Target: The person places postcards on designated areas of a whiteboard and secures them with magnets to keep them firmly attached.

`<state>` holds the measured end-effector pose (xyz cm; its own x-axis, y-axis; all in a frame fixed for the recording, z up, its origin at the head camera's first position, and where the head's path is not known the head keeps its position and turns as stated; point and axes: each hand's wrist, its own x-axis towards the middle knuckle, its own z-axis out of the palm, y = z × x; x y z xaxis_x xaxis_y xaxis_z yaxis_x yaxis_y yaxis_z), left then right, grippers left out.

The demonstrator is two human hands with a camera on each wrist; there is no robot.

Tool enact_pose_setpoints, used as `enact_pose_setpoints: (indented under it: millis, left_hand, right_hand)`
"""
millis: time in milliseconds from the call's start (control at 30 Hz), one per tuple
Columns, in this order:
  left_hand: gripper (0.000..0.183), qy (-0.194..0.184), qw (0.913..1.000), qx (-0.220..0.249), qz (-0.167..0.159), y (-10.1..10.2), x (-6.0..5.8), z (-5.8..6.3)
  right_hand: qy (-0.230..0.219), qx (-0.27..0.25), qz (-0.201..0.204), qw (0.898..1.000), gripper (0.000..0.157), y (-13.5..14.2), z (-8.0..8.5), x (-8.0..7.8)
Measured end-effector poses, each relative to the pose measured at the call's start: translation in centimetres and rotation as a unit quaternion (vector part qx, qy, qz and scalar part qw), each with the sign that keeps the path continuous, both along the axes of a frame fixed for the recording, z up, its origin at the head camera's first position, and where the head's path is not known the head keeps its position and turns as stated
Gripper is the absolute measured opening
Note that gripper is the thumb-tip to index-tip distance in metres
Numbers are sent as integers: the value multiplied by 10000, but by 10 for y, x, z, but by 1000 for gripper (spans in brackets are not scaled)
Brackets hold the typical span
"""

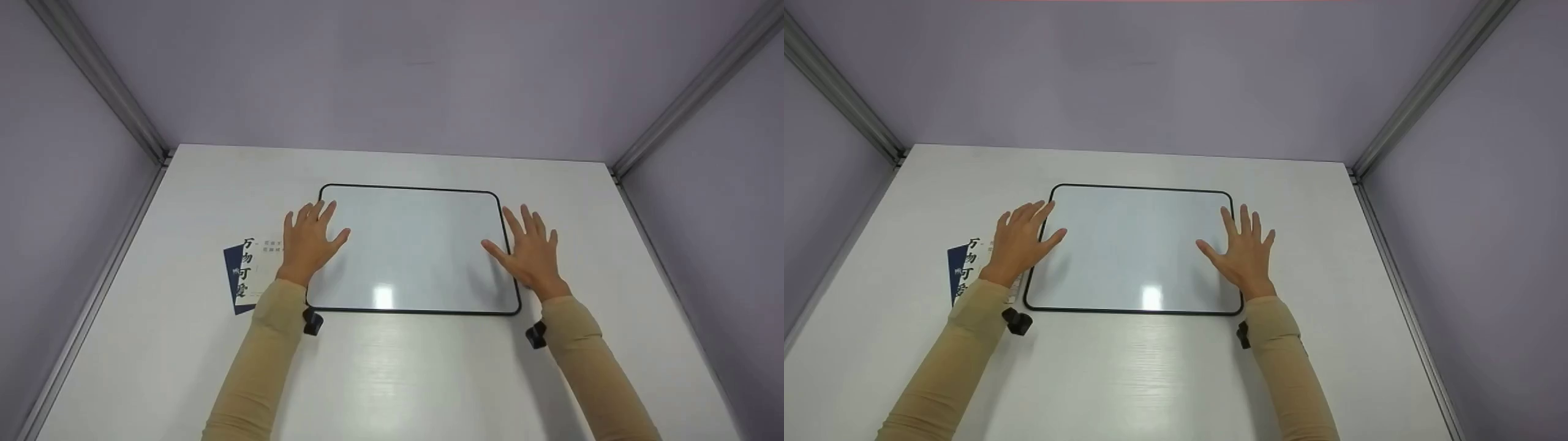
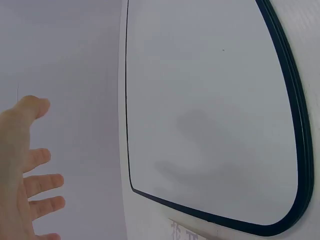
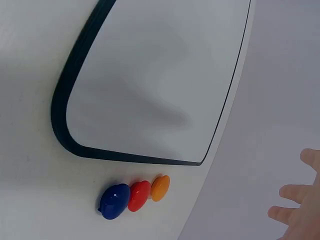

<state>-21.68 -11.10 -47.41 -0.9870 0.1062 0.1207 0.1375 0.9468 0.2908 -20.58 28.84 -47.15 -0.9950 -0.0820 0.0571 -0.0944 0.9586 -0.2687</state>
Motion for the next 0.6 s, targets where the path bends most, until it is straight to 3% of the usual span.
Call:
enact_pose_setpoints:
  millis: [233,433,533,600]
  left_hand:
    - [50,420,9991,-40,-2,2,7,-7]
    - [38,1040,9936,445,23,-4,11,-16]
    - [35,1073,9923,622,56,-6,13,-20]
    - [34,892,9938,652,97,-7,15,-20]
  right_hand:
    - [116,19,104,9999,81,1,-7,8]
    - [206,-137,260,9994,76,0,-16,12]
    - [324,-244,398,9984,73,0,-23,15]
    - [354,-272,488,9978,71,0,-27,19]
